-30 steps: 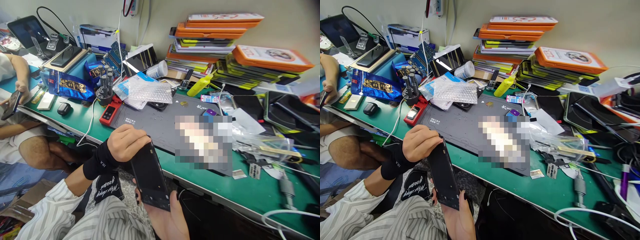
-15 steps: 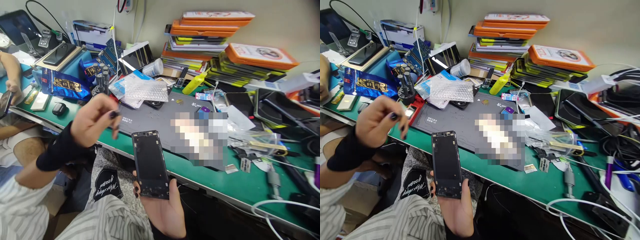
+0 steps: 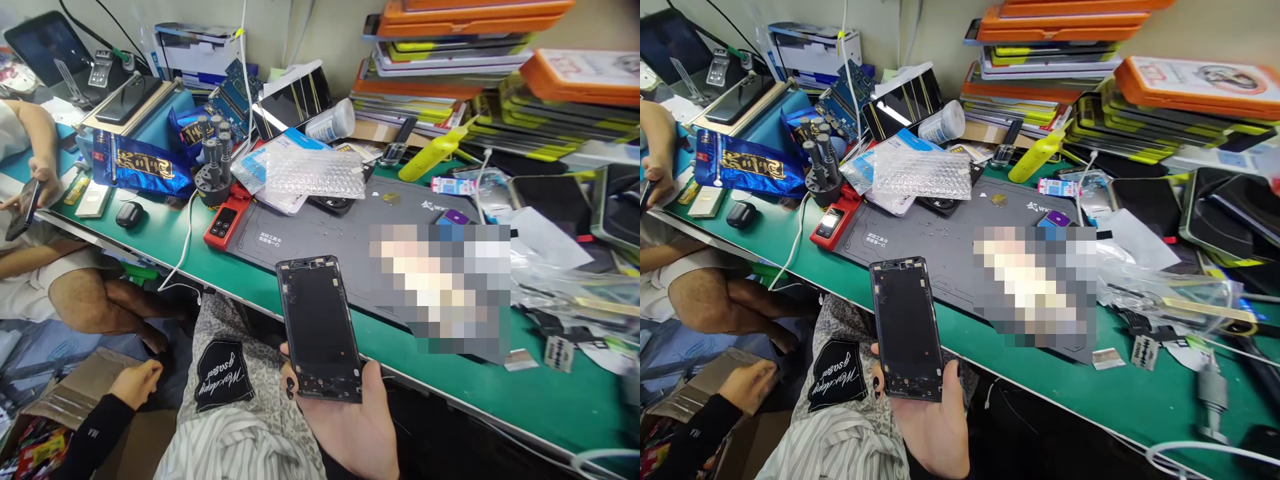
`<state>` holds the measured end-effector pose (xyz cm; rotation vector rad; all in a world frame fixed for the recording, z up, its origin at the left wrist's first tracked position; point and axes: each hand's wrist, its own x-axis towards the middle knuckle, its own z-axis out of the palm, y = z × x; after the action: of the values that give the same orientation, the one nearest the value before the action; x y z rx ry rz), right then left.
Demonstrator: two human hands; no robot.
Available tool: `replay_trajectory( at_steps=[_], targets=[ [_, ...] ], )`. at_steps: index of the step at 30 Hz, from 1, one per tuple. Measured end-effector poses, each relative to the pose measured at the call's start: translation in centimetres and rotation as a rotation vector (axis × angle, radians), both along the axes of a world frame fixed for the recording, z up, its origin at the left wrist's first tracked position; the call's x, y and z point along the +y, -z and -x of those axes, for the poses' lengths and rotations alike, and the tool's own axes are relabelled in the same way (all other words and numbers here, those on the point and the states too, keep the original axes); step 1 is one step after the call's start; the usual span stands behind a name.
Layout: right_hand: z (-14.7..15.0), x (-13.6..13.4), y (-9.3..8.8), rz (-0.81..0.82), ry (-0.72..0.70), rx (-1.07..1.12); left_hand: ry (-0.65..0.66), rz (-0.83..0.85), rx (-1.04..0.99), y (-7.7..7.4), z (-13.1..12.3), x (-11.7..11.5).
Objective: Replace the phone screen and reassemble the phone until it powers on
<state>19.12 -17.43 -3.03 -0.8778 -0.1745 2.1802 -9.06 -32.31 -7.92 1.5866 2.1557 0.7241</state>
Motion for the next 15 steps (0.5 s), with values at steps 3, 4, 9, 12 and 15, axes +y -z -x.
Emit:
replay_trajectory(
  at_steps=[3,4,9,12,15],
  targets=[
    [0.3,-0.2,0.6,-0.039,0.004,-0.010,0.091,-0.130,0.064,-0.9,-0.8,4.5],
    [0.4,-0.4,0.9,-0.077,0.025,-0.029,0.116,-0.176,0.077,-1.6,-1.6,6.4],
    [0.7,-2.2,2.8,-0.228,0.076,-0.144,0.198,-0.431,0.034,-6.5,-9.2,15.4],
    [0.3,-3.5,4.7,-0.301,0.105,-0.261,0.293,-0.514,-0.029,-8.9,-13.2,18.5],
    [-0.2,-4.3,6.0,-0.436,0.188,-0.495,0.355,-0.479,-0.017,-10.0,-15.1,19.9]
  ],
)
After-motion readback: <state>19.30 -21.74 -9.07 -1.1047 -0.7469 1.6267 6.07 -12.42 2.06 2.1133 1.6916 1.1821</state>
